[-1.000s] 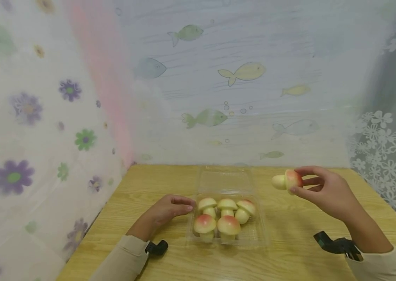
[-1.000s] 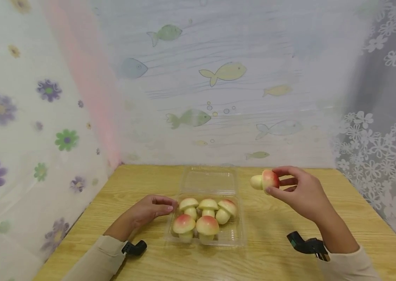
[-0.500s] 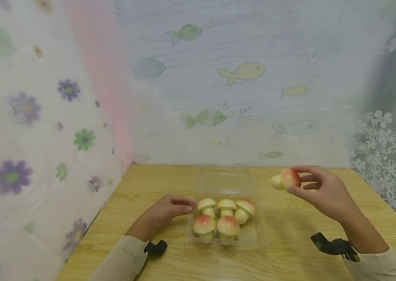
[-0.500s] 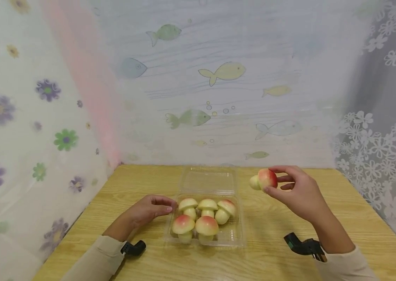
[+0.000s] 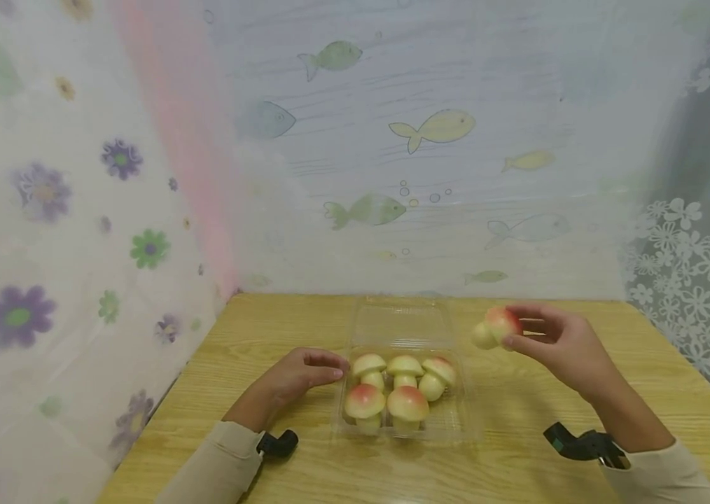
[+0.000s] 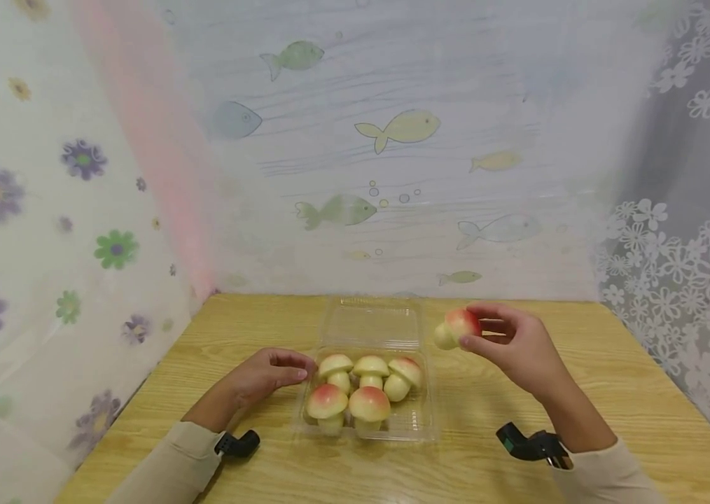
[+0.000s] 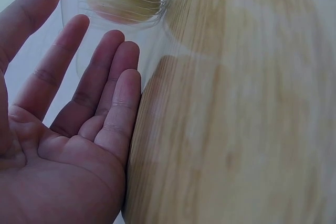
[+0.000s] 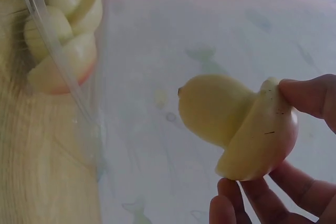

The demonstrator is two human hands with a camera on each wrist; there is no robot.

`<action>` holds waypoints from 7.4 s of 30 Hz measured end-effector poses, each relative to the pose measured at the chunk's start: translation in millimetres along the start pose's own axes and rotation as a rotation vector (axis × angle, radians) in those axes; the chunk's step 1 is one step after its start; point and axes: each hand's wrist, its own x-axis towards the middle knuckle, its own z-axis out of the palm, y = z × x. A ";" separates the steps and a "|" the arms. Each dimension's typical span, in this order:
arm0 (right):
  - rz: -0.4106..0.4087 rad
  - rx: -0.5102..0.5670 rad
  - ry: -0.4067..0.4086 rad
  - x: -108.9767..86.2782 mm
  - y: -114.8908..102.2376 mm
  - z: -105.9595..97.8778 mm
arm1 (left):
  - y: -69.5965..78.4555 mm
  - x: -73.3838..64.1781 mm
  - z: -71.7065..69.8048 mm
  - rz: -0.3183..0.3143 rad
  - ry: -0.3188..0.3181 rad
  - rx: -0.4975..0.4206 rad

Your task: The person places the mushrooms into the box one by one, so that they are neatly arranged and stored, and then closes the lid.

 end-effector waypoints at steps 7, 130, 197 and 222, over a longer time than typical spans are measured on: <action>0.011 0.025 -0.013 0.7 1.6 7.2 | 0.4 0.9 -0.7 -0.003 -0.002 -0.008; -0.098 -0.176 -0.279 -3.0 10.3 79.9 | -3.9 1.5 -1.6 0.017 0.000 0.005; -0.142 -0.248 -0.419 -3.2 10.7 70.3 | -2.1 1.3 -2.2 -0.006 0.009 0.015; -0.160 -0.213 -0.469 -5.2 8.6 70.6 | -0.9 0.8 -1.4 -0.013 0.011 0.020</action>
